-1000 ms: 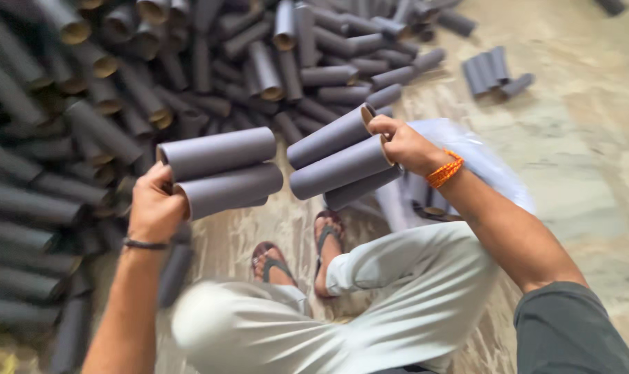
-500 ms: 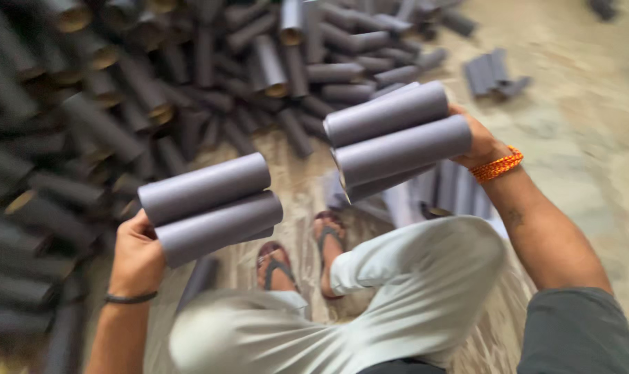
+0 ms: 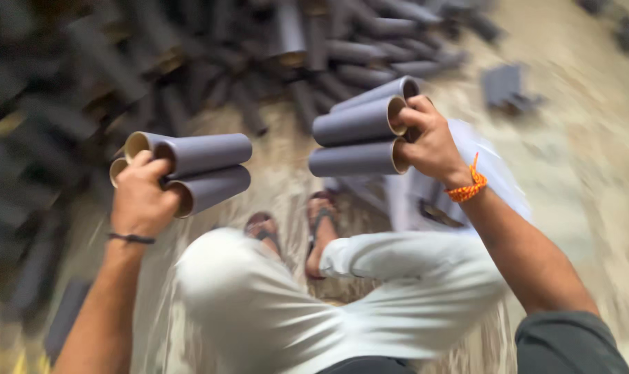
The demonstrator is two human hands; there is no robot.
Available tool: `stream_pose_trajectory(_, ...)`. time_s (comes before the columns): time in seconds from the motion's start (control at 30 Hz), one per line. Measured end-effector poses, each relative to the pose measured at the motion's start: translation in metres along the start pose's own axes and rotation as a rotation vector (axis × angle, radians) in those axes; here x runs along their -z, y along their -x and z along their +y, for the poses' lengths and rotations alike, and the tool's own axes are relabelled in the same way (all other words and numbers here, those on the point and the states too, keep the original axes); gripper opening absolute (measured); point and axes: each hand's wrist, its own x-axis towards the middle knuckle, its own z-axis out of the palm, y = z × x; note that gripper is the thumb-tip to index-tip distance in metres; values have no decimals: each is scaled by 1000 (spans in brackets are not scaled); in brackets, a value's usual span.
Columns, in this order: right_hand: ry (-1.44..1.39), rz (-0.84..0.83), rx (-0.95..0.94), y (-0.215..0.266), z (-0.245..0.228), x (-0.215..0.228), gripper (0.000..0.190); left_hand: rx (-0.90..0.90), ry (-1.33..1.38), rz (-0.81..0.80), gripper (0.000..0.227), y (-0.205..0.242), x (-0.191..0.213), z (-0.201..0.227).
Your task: The person sits on the floor and repeatedly picks up bundles of grey cardboard cylinders from a large pile. They place the cylinders into a clear plastic bag, arranging them in rows to fill the bag. The person continues this process, gathering more cylinders from the floor and adding them to the bag until it is full.
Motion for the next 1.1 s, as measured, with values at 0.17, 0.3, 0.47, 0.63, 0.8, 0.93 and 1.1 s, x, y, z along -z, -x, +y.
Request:
stream_pose_trajectory(0.17,45,-293,267,-56,-4,-137,30,407,-458,49,27,159,-8,-77)
stream_pose_trajectory(0.3,294,-453,304,-82,11,-228,33,661,-494,16,34,262,-26,-116)
stream_pose_trajectory(0.47,288,-600,244,-102,62,-266,35,785,-635,-61,32,315,-61,-148)
stream_pose_trajectory(0.63,98,-709,259,-111,90,-252,47,766,-642,-94,41,326,-57,-160)
stream_pose_trajectory(0.8,-5,-852,142,-139,96,-223,43,832,-698,-180,45,332,-60,-163)
stream_pose_trajectory(0.93,-75,-500,151,-185,88,-197,39,799,-714,-196,54,346,-58,-170)
stream_pose_trajectory(1.1,210,125,553,-177,113,-289,20,686,-691,-104,43,374,-68,-205)
